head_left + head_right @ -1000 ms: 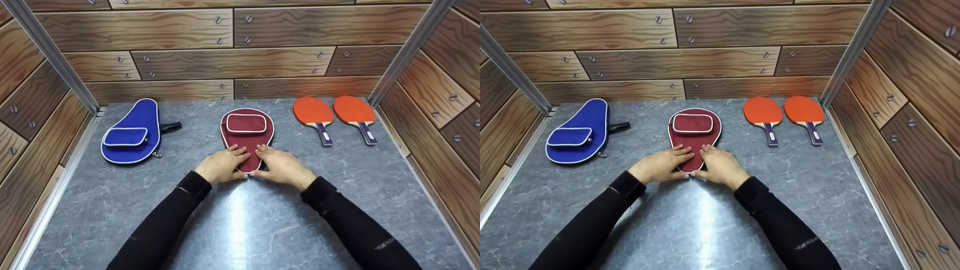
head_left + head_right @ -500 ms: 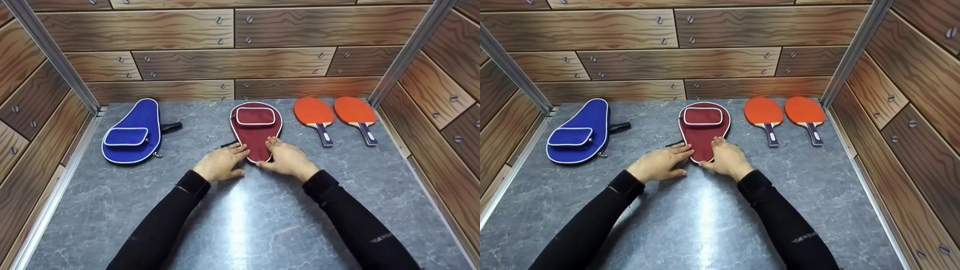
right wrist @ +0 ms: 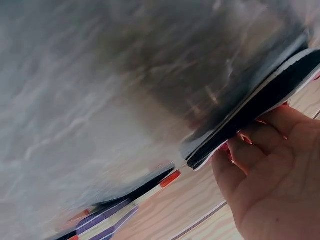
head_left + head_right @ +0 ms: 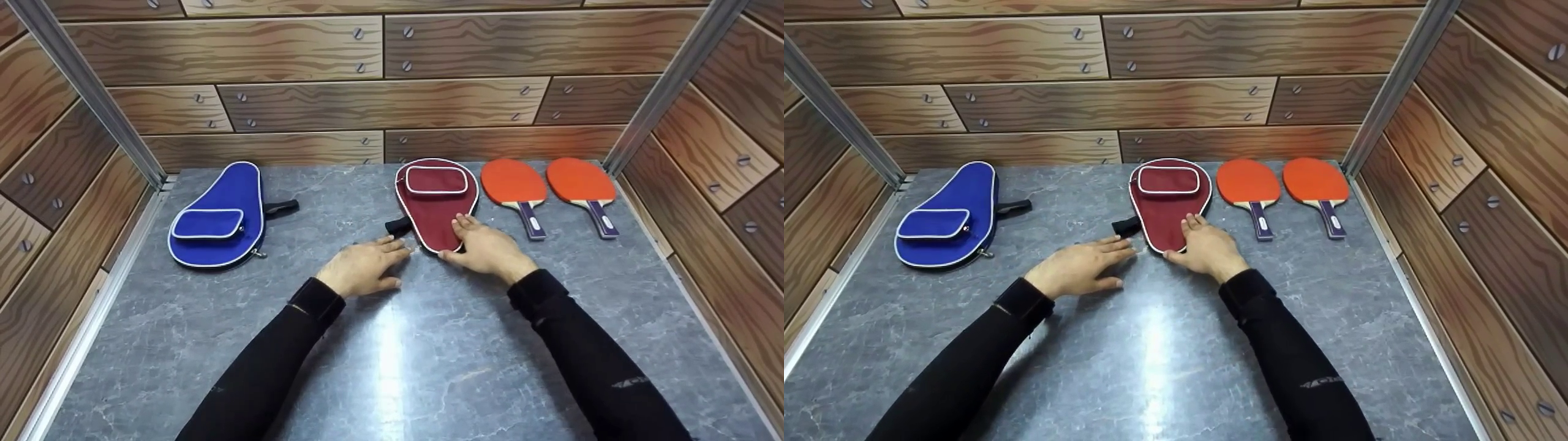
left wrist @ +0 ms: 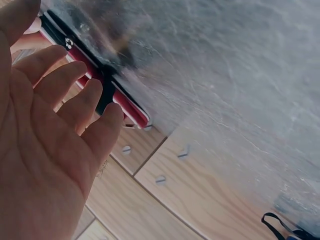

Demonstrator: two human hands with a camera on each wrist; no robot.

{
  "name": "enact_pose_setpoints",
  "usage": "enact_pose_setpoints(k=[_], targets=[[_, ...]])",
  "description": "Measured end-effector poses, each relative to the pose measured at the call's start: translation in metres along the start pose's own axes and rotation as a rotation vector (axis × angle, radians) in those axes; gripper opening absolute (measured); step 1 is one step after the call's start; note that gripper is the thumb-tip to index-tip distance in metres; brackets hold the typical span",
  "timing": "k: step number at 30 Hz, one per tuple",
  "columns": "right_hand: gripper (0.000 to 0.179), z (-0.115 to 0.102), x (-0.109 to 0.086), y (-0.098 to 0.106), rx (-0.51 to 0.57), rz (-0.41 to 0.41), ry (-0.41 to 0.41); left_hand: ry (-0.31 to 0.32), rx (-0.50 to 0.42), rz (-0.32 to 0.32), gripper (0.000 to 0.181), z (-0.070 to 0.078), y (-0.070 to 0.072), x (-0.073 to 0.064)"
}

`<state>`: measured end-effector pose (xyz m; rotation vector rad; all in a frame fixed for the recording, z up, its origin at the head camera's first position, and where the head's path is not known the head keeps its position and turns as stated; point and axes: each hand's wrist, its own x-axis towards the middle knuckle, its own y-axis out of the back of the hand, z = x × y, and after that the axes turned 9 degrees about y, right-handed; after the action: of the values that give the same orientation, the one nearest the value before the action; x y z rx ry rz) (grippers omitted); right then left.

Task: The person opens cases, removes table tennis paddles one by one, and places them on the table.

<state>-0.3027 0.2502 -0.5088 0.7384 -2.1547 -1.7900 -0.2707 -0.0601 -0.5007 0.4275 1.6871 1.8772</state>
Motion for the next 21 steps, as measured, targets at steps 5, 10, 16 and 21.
enact_pose_setpoints(k=[5, 10, 16, 21], targets=[[0.094, 0.004, -0.005, 0.002, 0.006, -0.01, -0.002, 0.001, -0.038, 0.001, 0.075, -0.006, 0.003, -0.004], [0.094, 0.01, -0.01, 0.004, 0.002, -0.017, -0.012, 0.021, -0.057, 0.009, 0.076, -0.017, 0.009, -0.01], [0.096, 0.014, -0.012, 0.003, 0.025, -0.013, -0.002, 0.085, -0.096, 0.03, 0.078, -0.039, 0.02, -0.023], [0.094, 0.012, -0.016, 0.006, 0.043, 0.021, 0.007, 0.18, -0.128, 0.042, 0.08, -0.063, 0.031, -0.037]])
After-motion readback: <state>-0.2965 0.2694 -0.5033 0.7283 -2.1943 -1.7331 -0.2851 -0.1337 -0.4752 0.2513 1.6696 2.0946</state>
